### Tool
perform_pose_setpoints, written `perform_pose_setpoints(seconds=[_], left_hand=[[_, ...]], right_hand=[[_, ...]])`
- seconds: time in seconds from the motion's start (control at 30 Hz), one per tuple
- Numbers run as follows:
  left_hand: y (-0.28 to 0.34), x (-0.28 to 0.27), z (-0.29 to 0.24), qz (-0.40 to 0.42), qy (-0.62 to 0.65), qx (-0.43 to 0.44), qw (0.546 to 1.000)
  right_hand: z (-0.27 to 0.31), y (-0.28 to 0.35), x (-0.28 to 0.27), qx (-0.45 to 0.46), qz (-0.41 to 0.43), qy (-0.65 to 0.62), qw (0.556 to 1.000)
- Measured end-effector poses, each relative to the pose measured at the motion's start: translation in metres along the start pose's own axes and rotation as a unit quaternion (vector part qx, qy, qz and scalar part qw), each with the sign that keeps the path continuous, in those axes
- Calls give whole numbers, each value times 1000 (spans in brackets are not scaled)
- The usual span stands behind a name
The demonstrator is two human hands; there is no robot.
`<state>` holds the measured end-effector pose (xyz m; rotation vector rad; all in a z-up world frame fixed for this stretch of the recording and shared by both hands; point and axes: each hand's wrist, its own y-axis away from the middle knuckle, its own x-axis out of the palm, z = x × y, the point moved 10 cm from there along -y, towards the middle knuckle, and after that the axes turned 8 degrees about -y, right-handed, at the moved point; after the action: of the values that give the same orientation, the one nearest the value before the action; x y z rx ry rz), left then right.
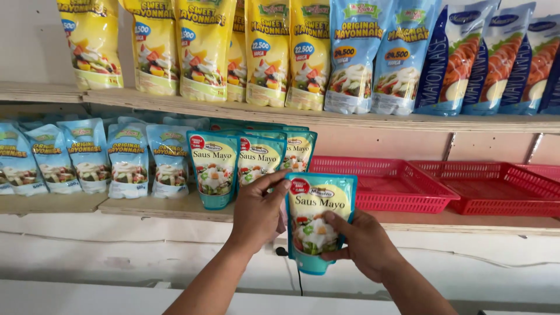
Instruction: The recorder wipes down various condiment packets with a cloth and organizes them into a plastic basket and onto store shelves.
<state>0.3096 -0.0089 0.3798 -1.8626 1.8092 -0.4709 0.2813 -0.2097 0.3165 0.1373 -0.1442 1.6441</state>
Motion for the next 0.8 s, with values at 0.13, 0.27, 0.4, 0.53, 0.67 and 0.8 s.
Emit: perform_pose_setpoints(seconds=[0.13, 0.27, 0.4, 0.53, 0.67, 0.8], left_hand=[[-13, -21, -11, -87, -34, 38, 995], [2, -28, 4, -77, -77, 20, 994], [19, -21, 46, -22, -63, -100, 993], [28, -9, 69, 30, -103, -130, 986], [32, 2, 87, 54, -66, -155, 984], [37, 9, 101, 60, -79, -175, 980]], right_hand=[[26, -44, -7, 4, -31, -68, 997], [44, -87, -13, -16, -57, -127, 990], [48, -110, -12, -22, -115, -121, 986], [45, -127, -2, -39, -139, -122, 982], [48, -141, 9, -67, -157, -85, 982], [43, -161, 15, -72, -151, -67, 984]])
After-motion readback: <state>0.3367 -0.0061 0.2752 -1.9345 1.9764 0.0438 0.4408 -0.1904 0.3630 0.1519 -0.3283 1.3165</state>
